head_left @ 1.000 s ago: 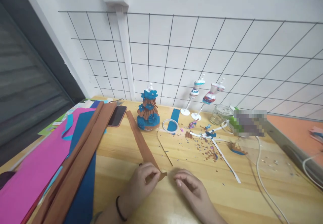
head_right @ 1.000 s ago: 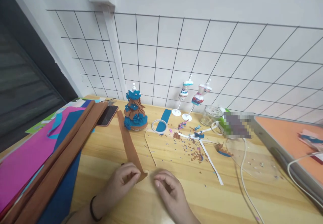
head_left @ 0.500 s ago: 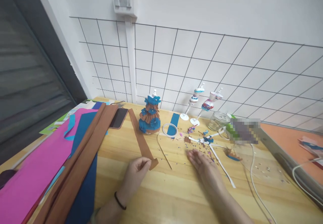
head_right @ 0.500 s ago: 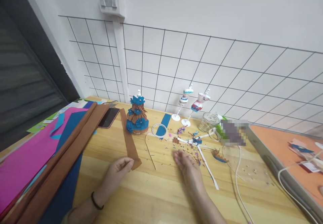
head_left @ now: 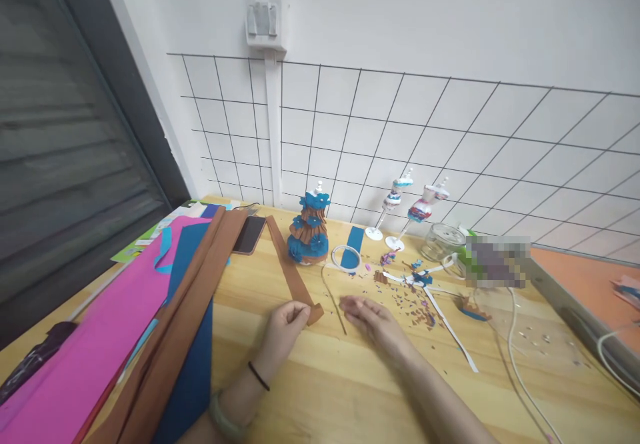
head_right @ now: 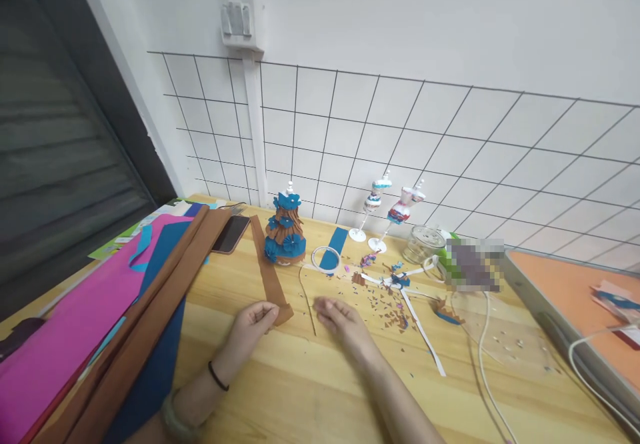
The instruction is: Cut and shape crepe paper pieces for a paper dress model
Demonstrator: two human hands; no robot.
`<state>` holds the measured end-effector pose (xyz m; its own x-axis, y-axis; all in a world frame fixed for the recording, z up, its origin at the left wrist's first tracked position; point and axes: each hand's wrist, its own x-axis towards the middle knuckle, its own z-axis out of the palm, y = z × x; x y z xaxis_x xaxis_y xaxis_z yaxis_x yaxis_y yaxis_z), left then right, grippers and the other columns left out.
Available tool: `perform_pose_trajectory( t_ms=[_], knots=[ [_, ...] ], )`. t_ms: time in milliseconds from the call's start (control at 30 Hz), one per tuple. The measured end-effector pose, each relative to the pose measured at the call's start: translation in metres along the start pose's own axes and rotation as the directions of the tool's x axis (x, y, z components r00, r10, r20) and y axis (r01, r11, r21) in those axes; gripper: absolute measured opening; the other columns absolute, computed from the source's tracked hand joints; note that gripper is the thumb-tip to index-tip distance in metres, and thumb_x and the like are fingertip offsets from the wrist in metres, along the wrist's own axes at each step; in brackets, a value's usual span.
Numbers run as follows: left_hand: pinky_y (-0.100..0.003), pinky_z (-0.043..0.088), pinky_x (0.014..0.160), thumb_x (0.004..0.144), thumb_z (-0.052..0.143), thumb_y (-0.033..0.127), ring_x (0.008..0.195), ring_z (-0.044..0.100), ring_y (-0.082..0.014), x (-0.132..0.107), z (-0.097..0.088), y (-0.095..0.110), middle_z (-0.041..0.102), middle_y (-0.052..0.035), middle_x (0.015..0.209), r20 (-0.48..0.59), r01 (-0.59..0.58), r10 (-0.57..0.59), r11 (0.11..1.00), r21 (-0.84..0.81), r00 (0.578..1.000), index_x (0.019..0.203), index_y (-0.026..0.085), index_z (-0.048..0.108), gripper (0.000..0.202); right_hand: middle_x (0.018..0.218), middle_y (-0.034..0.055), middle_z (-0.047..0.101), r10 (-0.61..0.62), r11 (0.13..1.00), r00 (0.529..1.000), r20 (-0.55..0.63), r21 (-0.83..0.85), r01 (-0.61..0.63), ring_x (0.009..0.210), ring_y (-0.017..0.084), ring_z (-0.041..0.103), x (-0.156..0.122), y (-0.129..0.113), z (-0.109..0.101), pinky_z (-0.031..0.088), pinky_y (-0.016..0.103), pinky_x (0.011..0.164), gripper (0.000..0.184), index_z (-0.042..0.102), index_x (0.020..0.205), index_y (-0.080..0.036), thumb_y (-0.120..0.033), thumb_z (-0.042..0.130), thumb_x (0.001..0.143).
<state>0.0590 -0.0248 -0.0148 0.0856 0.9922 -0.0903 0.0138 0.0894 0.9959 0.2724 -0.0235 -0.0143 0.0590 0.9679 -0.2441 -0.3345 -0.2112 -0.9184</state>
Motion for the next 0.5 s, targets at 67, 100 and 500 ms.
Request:
perform_pose_trajectory(
  t_ms=[67, 100, 500],
  knots=[
    [-0.022, 0.03, 0.051, 0.066, 0.058, 0.043, 0.051, 0.04, -0.01, 0.003, 0.0, -0.004, 0.043, 0.004, 0.049, -0.007, 0.018, -0.018, 1.0, -0.006, 1.0, 0.057, 0.014, 0.053, 0.03, 0.098, 0.0075, 0.07, -0.057, 0.998, 0.996, -0.062, 0.021, 0.058, 0.104, 0.023, 0.059, 0.001, 0.001, 0.005, 0.04, 0.036, 0.098, 0.034, 0.068, 0.088, -0.017, -0.039, 0.075, 0.062],
    [-0.022, 0.032, 0.052, 0.066, 0.058, 0.043, 0.051, 0.042, -0.0102, 0.005, -0.001, -0.006, 0.044, 0.0036, 0.049, -0.008, 0.031, -0.031, 0.999, -0.01, 0.999, 0.057, 0.014, 0.053, 0.03, 0.099, 0.0059, 0.07, -0.075, 0.997, 0.994, -0.082, 0.026, 0.077, 0.106, 0.022, 0.058, 0.002, 0.001, 0.007, 0.039, 0.035, 0.099, 0.035, 0.067, 0.088, -0.019, -0.04, 0.074, 0.061],
    [-0.02, 0.029, 0.046, 0.06, 0.065, 0.045, 0.047, 0.043, -0.0083, 0.019, 0.018, 0.005, 0.05, 0.0026, 0.049, 0.082, 0.077, -0.073, 0.996, -0.053, 0.994, 0.059, 0.012, 0.057, 0.034, 0.09, 0.0034, 0.067, -0.231, 0.973, 0.963, -0.138, -0.055, 0.225, 0.087, 0.021, 0.063, -0.036, -0.049, 0.025, 0.048, 0.04, 0.084, 0.034, 0.064, 0.097, -0.022, -0.042, 0.068, 0.07]
  ],
)
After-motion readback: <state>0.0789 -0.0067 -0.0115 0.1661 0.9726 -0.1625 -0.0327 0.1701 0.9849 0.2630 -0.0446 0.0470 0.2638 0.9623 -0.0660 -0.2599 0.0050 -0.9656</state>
